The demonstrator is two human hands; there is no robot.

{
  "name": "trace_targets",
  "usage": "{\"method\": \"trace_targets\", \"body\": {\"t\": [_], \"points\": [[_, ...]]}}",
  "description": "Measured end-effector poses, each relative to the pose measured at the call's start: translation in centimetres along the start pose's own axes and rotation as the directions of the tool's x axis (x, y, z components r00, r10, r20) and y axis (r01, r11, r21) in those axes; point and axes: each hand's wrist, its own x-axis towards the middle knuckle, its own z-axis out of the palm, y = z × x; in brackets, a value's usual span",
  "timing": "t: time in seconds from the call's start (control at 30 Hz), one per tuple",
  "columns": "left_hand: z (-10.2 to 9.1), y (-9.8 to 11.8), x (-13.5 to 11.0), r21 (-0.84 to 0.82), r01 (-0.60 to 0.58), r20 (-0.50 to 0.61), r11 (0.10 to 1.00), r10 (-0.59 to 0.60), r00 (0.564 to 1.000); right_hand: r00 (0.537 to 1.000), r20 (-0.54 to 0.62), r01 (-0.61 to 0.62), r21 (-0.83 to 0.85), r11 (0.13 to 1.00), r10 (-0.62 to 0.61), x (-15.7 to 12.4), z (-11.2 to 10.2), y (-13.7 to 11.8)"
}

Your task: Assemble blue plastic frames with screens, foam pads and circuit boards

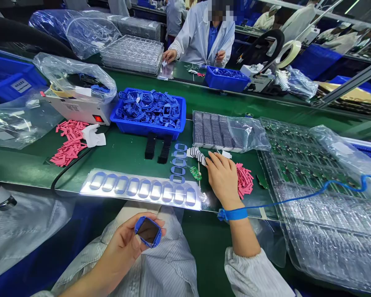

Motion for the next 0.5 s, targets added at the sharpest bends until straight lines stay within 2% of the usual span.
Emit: {"method": "trace_targets", "body": {"t": [0.17,0.27,0.37,0.43,0.5], "points": [[-0.1,0.2,-0.1,0.032,0.007,0.017,0.999,-0.008,1.000,0.974,-0.218,-0.045,0.065,0.997,0.058,-0.4,-1.0,-0.5],[-0.1,0.2,0.1,0.060,0.058,0.053,0.996,-0.062,0.997,0.934,-0.351,-0.033,0.117,0.993,0.072,-1.5,-2.7,-2.4],[0.2,-0.1,0.4,0.051,0.063,0.109,0.997,-0.068,0.992,0.934,-0.356,0.095,0.199,0.975,-0.018,-3.3,-5.5,-5.7],[0.6,-0.3,0.4,0.013,0.061,0.151,0.998,-0.062,0.987,0.931,-0.333,0.259,0.309,0.915,-0.151,-4.3,-7.6,-7.8],[1.2,-0.5,0.4,-0.034,0.075,0.174,0.997,-0.068,0.982,0.918,-0.292,0.366,0.358,0.859,-0.270,-5.0,-9.3,-9.4]]}}
